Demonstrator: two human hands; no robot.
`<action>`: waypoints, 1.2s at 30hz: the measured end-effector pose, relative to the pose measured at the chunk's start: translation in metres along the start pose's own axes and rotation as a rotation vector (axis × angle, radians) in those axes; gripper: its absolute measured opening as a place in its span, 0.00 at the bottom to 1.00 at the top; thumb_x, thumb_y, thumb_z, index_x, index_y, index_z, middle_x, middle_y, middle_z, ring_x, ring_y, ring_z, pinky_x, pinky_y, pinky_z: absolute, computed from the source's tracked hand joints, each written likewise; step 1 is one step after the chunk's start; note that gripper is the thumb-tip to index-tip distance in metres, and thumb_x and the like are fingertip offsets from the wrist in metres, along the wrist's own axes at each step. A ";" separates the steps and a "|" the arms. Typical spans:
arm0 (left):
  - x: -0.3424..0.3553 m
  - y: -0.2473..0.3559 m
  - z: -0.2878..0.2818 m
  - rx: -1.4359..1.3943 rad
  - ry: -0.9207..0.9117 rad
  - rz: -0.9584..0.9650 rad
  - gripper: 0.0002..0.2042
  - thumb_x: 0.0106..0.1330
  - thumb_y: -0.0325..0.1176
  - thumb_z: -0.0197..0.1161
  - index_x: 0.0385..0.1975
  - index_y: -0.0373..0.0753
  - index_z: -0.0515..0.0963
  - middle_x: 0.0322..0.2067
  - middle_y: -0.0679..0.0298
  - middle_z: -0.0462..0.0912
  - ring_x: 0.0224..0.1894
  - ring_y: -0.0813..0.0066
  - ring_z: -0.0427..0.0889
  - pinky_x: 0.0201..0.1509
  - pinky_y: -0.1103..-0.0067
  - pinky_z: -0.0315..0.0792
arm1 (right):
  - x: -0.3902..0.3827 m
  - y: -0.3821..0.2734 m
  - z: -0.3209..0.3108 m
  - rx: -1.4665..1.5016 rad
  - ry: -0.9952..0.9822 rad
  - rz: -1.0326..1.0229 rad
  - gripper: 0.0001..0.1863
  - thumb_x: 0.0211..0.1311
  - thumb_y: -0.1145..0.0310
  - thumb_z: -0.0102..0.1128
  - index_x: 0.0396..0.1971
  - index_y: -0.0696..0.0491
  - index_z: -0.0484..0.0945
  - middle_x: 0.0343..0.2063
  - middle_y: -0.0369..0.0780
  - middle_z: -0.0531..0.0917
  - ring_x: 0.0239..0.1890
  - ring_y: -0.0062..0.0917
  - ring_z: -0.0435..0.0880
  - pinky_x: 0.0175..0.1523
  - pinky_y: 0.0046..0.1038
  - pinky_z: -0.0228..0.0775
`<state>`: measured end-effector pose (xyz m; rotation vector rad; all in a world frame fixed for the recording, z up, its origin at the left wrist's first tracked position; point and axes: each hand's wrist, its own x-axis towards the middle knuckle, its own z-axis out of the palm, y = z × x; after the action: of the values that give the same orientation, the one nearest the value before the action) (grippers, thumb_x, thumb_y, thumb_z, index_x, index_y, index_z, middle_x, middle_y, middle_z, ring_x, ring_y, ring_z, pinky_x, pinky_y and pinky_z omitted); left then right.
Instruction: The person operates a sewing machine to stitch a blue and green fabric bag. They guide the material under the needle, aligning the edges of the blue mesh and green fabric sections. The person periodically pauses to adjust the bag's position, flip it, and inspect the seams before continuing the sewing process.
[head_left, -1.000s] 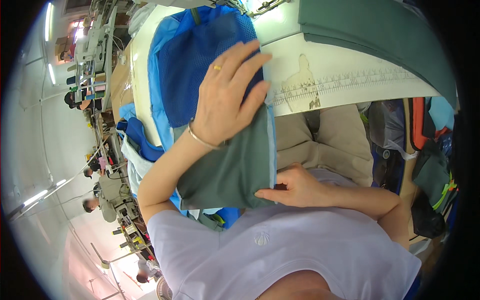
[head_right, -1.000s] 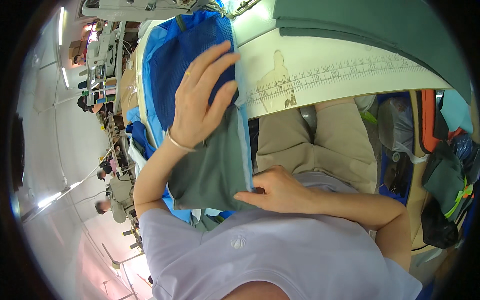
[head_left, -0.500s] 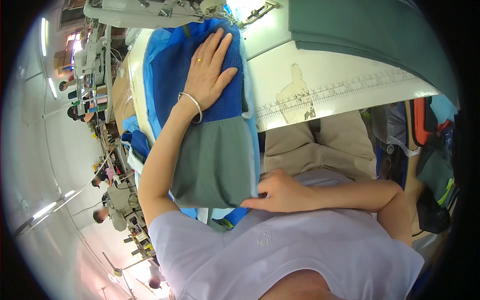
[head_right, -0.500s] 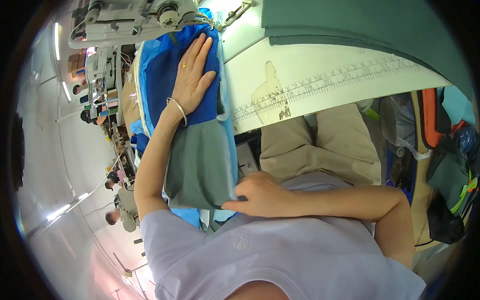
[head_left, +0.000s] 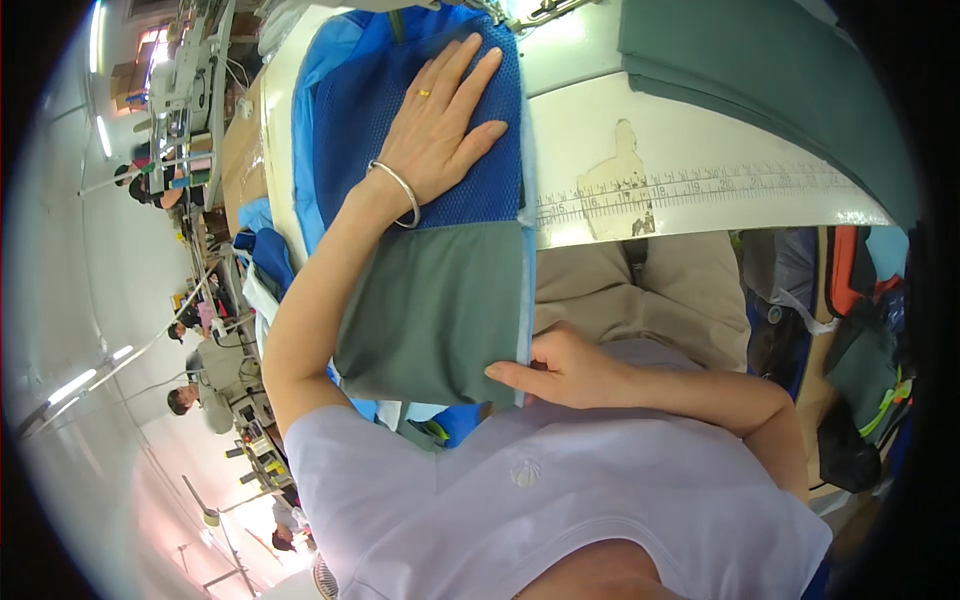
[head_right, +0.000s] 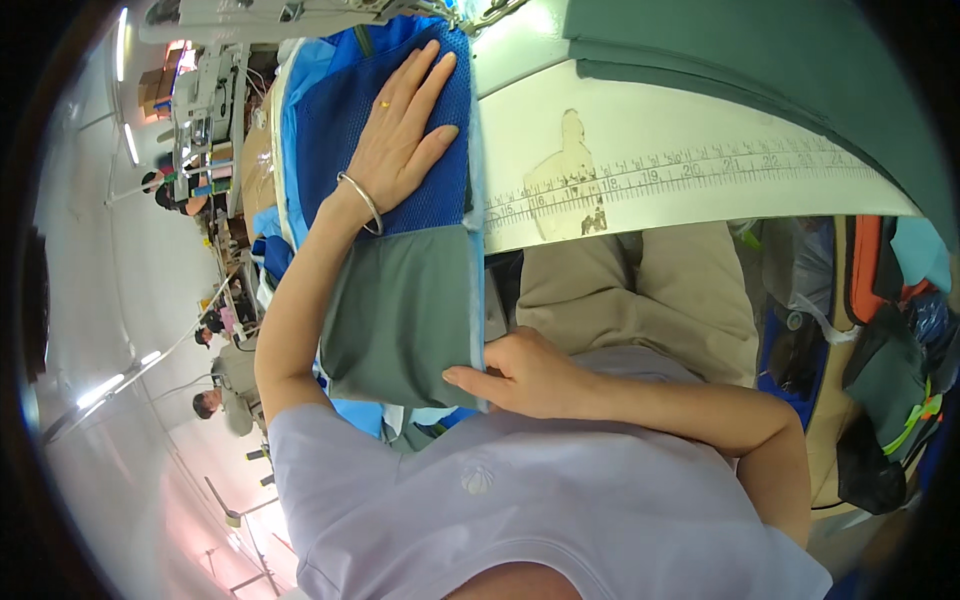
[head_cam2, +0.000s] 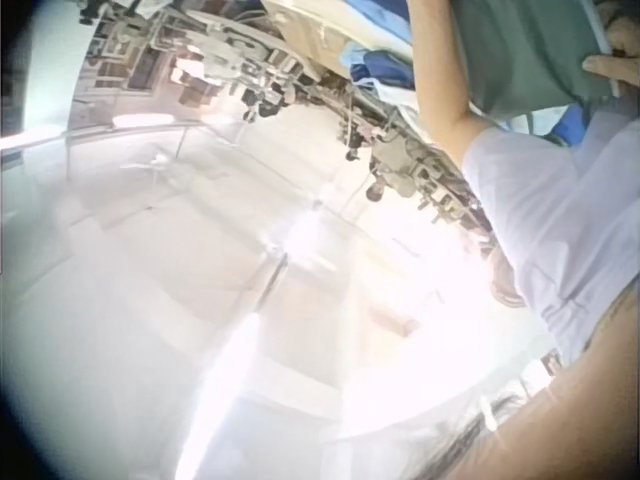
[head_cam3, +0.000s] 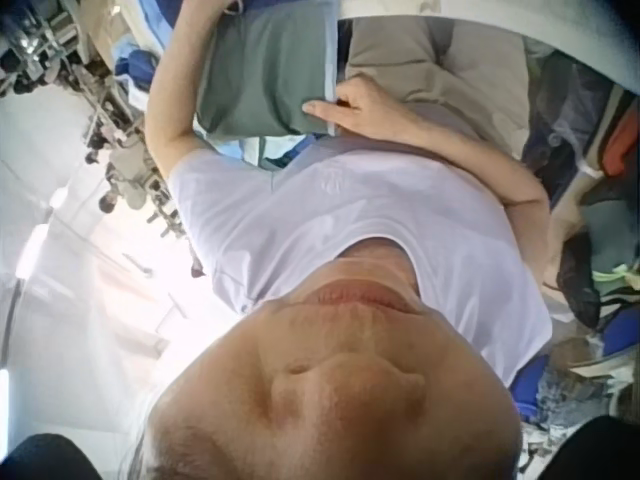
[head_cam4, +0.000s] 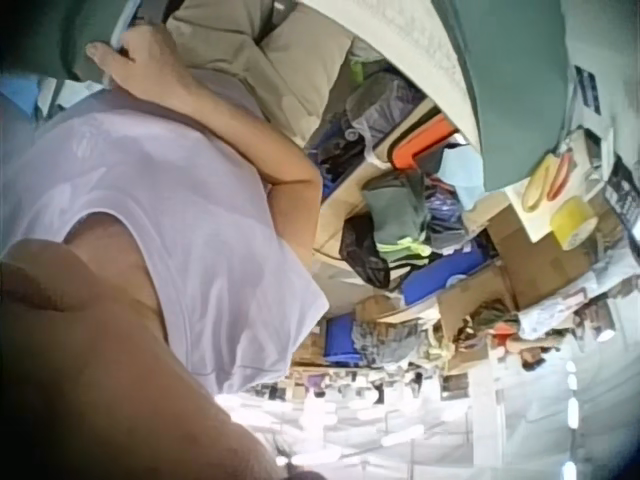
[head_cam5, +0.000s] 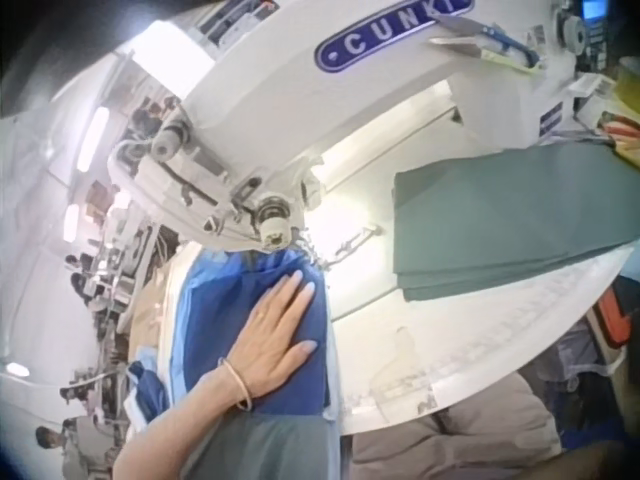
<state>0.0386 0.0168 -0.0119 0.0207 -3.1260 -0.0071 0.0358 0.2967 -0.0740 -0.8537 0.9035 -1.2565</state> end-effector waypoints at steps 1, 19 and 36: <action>-0.001 0.000 0.001 0.008 0.006 -0.002 0.33 0.74 0.48 0.50 0.75 0.40 0.55 0.75 0.52 0.53 0.76 0.51 0.53 0.78 0.62 0.48 | 0.000 0.005 -0.001 -0.123 0.035 -0.111 0.28 0.65 0.55 0.66 0.11 0.61 0.75 0.09 0.45 0.76 0.11 0.32 0.76 0.23 0.35 0.66; 0.006 0.018 -0.012 -0.026 0.265 0.338 0.20 0.57 0.24 0.62 0.51 0.46 0.82 0.61 0.59 0.77 0.53 0.59 0.82 0.56 0.69 0.79 | -0.001 0.010 -0.008 -0.272 0.063 -0.070 0.20 0.64 0.62 0.68 0.19 0.62 0.80 0.11 0.46 0.78 0.12 0.37 0.74 0.24 0.35 0.67; -0.007 0.012 -0.003 -0.149 0.473 0.212 0.11 0.53 0.26 0.71 0.37 0.40 0.82 0.31 0.65 0.85 0.31 0.67 0.85 0.31 0.76 0.78 | 0.037 -0.088 -0.085 -1.316 0.455 -0.762 0.13 0.50 0.74 0.68 0.38 0.57 0.83 0.38 0.40 0.83 0.44 0.35 0.82 0.46 0.35 0.76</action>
<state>0.0451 0.0290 -0.0093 -0.2695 -2.6315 -0.2003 -0.0741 0.2461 -0.0324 -2.1335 1.9526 -1.4398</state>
